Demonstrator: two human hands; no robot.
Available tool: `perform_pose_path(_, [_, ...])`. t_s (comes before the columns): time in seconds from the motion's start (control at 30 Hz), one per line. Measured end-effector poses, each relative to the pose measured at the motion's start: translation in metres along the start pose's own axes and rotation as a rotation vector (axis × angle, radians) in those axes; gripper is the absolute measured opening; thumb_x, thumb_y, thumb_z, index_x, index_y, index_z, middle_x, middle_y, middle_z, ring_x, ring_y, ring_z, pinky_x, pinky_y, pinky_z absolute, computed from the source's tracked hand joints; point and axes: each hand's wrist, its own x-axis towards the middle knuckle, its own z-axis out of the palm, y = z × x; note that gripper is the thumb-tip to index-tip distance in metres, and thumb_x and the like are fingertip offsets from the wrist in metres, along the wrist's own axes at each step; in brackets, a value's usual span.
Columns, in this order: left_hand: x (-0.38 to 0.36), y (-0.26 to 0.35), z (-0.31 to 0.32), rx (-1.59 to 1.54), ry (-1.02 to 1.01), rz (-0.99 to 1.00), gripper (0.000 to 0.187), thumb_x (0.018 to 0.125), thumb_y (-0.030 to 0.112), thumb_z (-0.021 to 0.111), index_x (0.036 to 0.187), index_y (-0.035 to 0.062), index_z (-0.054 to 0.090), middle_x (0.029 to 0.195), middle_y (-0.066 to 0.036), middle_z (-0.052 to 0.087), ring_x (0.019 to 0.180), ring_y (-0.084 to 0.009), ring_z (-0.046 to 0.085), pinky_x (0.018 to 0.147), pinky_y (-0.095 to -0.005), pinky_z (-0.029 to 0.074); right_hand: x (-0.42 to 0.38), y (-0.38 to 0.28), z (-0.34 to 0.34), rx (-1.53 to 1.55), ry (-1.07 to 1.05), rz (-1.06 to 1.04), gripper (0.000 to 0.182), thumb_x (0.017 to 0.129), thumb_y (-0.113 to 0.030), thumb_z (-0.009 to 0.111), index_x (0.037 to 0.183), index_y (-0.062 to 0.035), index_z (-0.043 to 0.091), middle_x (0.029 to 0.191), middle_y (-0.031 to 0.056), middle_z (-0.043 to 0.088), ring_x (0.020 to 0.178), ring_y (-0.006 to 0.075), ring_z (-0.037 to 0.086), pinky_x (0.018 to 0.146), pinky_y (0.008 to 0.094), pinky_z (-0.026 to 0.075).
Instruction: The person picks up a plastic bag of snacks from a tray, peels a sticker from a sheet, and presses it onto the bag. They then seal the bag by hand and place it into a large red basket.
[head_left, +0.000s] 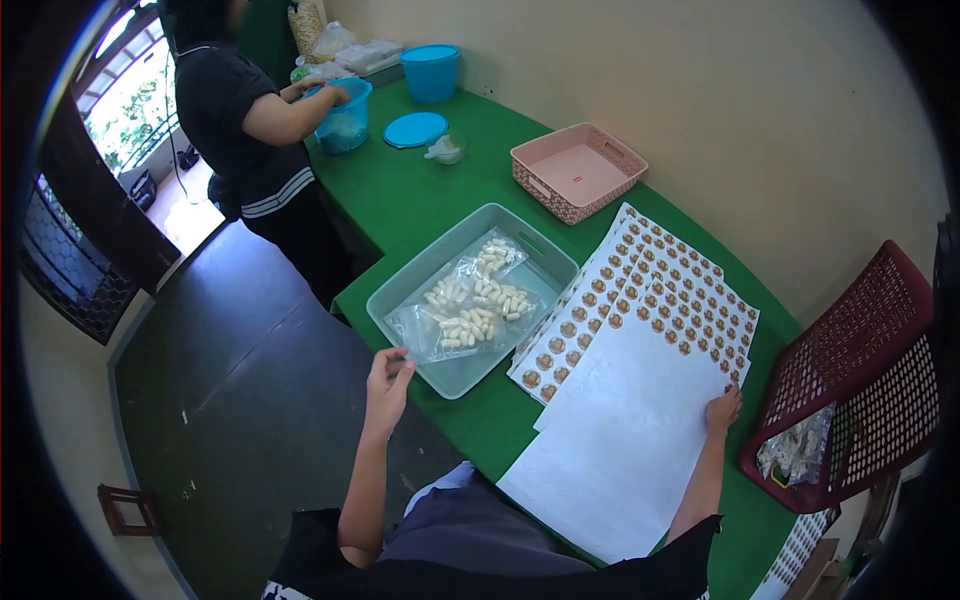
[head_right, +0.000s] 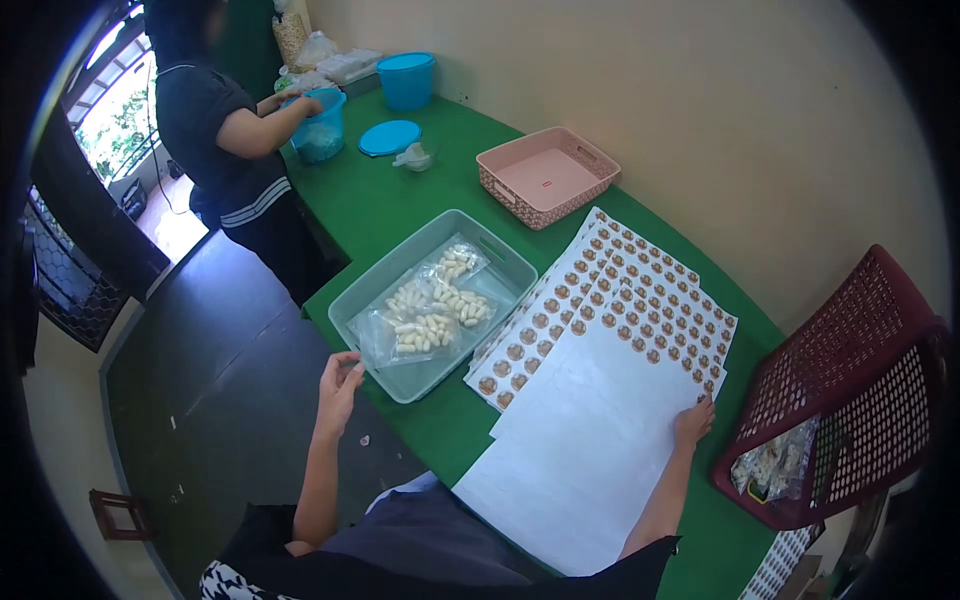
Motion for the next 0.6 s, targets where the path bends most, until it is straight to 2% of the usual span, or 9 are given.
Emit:
perform_pose_path(0.07, [0.019, -0.005, 0.001, 0.340, 0.160, 0.286, 0.027, 0.075, 0.015, 0.055, 0.098, 0.0030, 0.047, 0.092, -0.011, 0.047, 0.083, -0.0196, 0.047, 0.072, -0.0292, 0.038, 0.008, 0.003, -0.002, 0.009, -0.021, 0.022, 0.041, 0.074, -0.005, 0.044, 0.114, -0.0070, 0.036, 0.112, 0.0130, 0.040, 0.106, 0.0307, 0.038, 0.087, 0.0453, 0.032])
perform_pose_path(0.1, [0.028, -0.006, -0.003, 0.524, 0.158, 0.282, 0.043, 0.070, 0.020, 0.060, 0.105, 0.0018, 0.043, 0.103, -0.015, 0.043, 0.096, -0.0273, 0.041, 0.079, -0.0364, 0.035, 0.011, 0.003, -0.003, 0.023, -0.046, 0.045, 0.041, 0.073, -0.005, 0.045, 0.113, -0.0067, 0.036, 0.112, 0.0131, 0.040, 0.106, 0.0310, 0.037, 0.087, 0.0450, 0.032])
perform_pose_path(0.23, [0.049, -0.014, -0.003, 0.917, 0.149, 0.207, 0.072, 0.061, 0.031, 0.067, 0.115, -0.0022, 0.033, 0.108, -0.015, 0.043, 0.103, -0.0300, 0.034, 0.090, -0.0431, 0.022, 0.020, 0.006, -0.003, 0.073, -0.016, 0.077, 0.042, 0.071, -0.003, 0.046, 0.111, -0.0062, 0.037, 0.114, 0.0134, 0.040, 0.106, 0.0314, 0.038, 0.086, 0.0436, 0.033])
perform_pose_path(0.33, [0.053, -0.017, -0.001, 1.015, 0.078, 0.256, 0.072, 0.060, 0.030, 0.068, 0.115, -0.0014, 0.033, 0.101, -0.012, 0.047, 0.102, -0.0292, 0.034, 0.091, -0.0438, 0.019, 0.026, 0.012, -0.003, 0.197, -0.145, 0.153, 0.043, 0.066, -0.001, 0.048, 0.108, -0.0044, 0.040, 0.114, 0.0130, 0.040, 0.107, 0.0305, 0.036, 0.086, 0.0419, 0.035])
perform_pose_path(0.4, [0.052, -0.012, 0.002, 1.022, 0.047, 0.264, 0.072, 0.059, 0.027, 0.069, 0.115, -0.0012, 0.034, 0.095, -0.011, 0.049, 0.098, -0.0279, 0.038, 0.089, -0.0416, 0.023, 0.017, 0.011, -0.003, 0.183, 0.033, 0.052, 0.047, 0.062, 0.000, 0.051, 0.108, -0.0056, 0.040, 0.113, 0.0118, 0.042, 0.107, 0.0297, 0.036, 0.086, 0.0415, 0.034])
perform_pose_path(0.47, [0.052, -0.008, 0.001, 1.052, 0.018, 0.258, 0.071, 0.058, 0.024, 0.069, 0.115, -0.0011, 0.035, 0.089, -0.009, 0.052, 0.094, -0.0267, 0.042, 0.087, -0.0393, 0.027, 0.019, 0.014, 0.001, 0.199, 0.001, 0.067, 0.046, 0.062, 0.002, 0.048, 0.106, -0.0057, 0.040, 0.108, 0.0119, 0.046, 0.101, 0.0311, 0.041, 0.084, 0.0402, 0.036])
perform_pose_path(0.53, [0.055, -0.007, -0.001, 0.636, -0.039, 0.205, 0.069, 0.058, 0.016, 0.069, 0.115, -0.0008, 0.035, 0.079, -0.007, 0.052, 0.080, -0.0209, 0.049, 0.079, -0.0320, 0.035, 0.019, 0.018, 0.000, 0.276, -0.039, 0.027, 0.044, 0.063, 0.002, 0.048, 0.105, -0.0075, 0.041, 0.106, 0.0097, 0.047, 0.099, 0.0307, 0.042, 0.083, 0.0412, 0.036])
perform_pose_path(0.57, [0.060, -0.016, -0.004, 0.473, -0.081, 0.194, 0.057, 0.065, 0.009, 0.064, 0.113, -0.0020, 0.038, 0.078, -0.006, 0.054, 0.073, -0.0149, 0.050, 0.072, -0.0253, 0.038, 0.018, 0.016, -0.001, 0.250, -0.023, 0.041, 0.044, 0.063, 0.002, 0.048, 0.105, -0.0084, 0.041, 0.107, 0.0090, 0.047, 0.099, 0.0300, 0.042, 0.083, 0.0413, 0.035])
perform_pose_path(0.6, [0.062, -0.013, -0.001, 0.474, -0.102, 0.199, 0.057, 0.065, 0.009, 0.064, 0.113, -0.0020, 0.038, 0.078, -0.006, 0.054, 0.073, -0.0149, 0.050, 0.072, -0.0253, 0.038, 0.016, 0.014, -0.001, 0.222, -0.009, 0.049, 0.044, 0.064, 0.002, 0.048, 0.106, -0.0093, 0.040, 0.108, 0.0084, 0.046, 0.100, 0.0294, 0.041, 0.083, 0.0413, 0.035])
